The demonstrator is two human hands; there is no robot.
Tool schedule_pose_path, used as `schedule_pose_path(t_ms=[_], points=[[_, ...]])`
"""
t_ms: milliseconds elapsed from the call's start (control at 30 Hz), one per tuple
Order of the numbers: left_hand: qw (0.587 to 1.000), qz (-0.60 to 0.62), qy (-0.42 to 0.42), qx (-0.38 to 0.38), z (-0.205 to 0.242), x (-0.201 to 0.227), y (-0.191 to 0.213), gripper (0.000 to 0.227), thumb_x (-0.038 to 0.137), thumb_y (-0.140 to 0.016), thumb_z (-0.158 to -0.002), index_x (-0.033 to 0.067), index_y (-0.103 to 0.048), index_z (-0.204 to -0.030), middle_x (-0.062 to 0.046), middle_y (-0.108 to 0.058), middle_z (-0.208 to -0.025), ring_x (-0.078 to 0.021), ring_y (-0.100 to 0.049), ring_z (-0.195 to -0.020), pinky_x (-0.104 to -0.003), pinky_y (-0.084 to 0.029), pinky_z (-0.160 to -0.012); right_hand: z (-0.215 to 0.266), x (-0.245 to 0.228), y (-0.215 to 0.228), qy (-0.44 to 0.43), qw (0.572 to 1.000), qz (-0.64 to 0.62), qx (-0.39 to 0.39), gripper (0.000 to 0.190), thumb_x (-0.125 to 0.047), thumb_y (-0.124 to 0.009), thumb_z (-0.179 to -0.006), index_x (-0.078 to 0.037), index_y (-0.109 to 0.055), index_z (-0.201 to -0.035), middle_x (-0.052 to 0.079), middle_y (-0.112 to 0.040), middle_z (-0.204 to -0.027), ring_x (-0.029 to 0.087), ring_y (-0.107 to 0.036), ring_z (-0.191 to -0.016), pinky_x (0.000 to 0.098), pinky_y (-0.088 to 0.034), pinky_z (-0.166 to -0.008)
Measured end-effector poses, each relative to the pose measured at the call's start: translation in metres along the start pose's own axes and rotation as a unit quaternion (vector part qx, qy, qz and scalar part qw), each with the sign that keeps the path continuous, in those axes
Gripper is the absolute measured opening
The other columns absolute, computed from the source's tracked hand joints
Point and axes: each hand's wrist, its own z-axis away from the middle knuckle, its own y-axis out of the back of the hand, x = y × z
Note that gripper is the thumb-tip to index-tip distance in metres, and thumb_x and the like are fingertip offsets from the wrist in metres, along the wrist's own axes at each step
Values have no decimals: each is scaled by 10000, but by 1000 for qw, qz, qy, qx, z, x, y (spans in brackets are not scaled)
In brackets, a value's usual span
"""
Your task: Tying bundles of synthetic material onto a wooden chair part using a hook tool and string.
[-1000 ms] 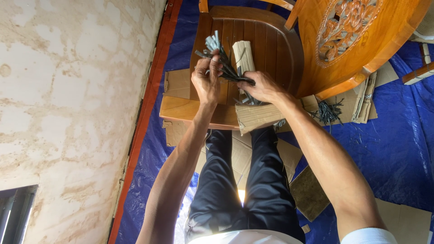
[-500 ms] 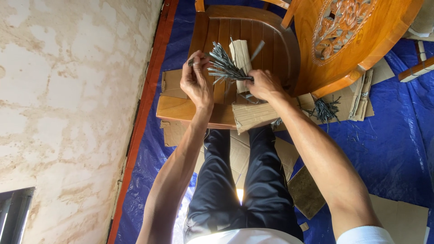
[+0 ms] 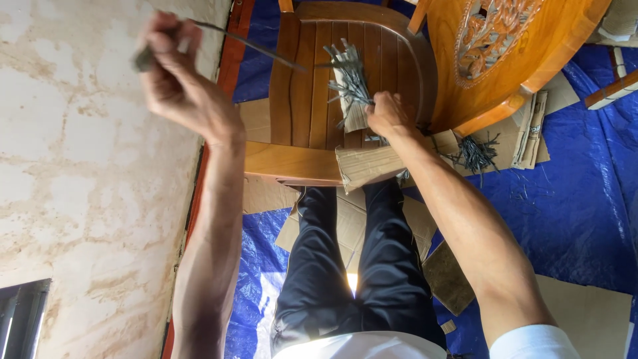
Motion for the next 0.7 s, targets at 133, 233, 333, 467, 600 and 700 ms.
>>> schedule_pose_path(t_ms=[133,233,333,467,600,700], points=[[1000,18,0,-21,-8,50,-22,240,237,-653,-1088,31,-739,-1177,-155,-756,-1053,-205,-767,-898,-379,-678,-794,-2,-6,8,15,999,-29,39,258,-176,-638,-994,-18,-573,-1186,151,-609,-1139,288,-542,-1099,485,-457,-1009],[987,47,84,-126,13,79,-31,239,229,-627,-1134,26,-729,-1210,-142,-750,-1045,-187,-763,-900,-341,-686,-799,10,-14,18,168,955,-143,197,384,-177,-546,-1035,-16,-516,-1383,192,-600,-1379,327,-548,-1277,524,-429,-1094],[950,30,185,-249,41,96,-50,256,235,-592,-1143,9,-690,-1212,-109,-747,-1103,-185,-795,-931,-334,-676,-798,79,-57,75,350,866,-255,251,470,-370,-433,-1146,1,-579,-1395,208,-618,-1443,344,-580,-1362,546,-429,-1147],[911,105,291,-271,74,110,-81,294,241,-603,-1142,-19,-691,-1249,-119,-753,-1081,-165,-764,-927,-312,-680,-850,185,-74,106,459,778,-427,52,554,-477,-363,-1164,11,-560,-1337,152,-644,-1279,245,-640,-1187,412,-533,-1066],[901,86,326,-273,101,106,-99,317,261,-620,-1112,-27,-712,-1208,-153,-764,-1075,-187,-751,-864,-334,-664,-786,255,-34,77,245,806,-534,68,403,-359,-471,-1145,-1,-651,-1102,-23,-569,-773,93,-540,-689,268,-503,-656],[874,-88,227,-420,127,103,-98,424,331,-658,-1056,13,-635,-1336,-166,-747,-1228,-238,-744,-1125,-388,-649,-978,286,14,41,161,732,-632,197,296,-297,-515,-1136,-34,-634,-1072,-67,-427,-692,36,-366,-567,202,-312,-480]])
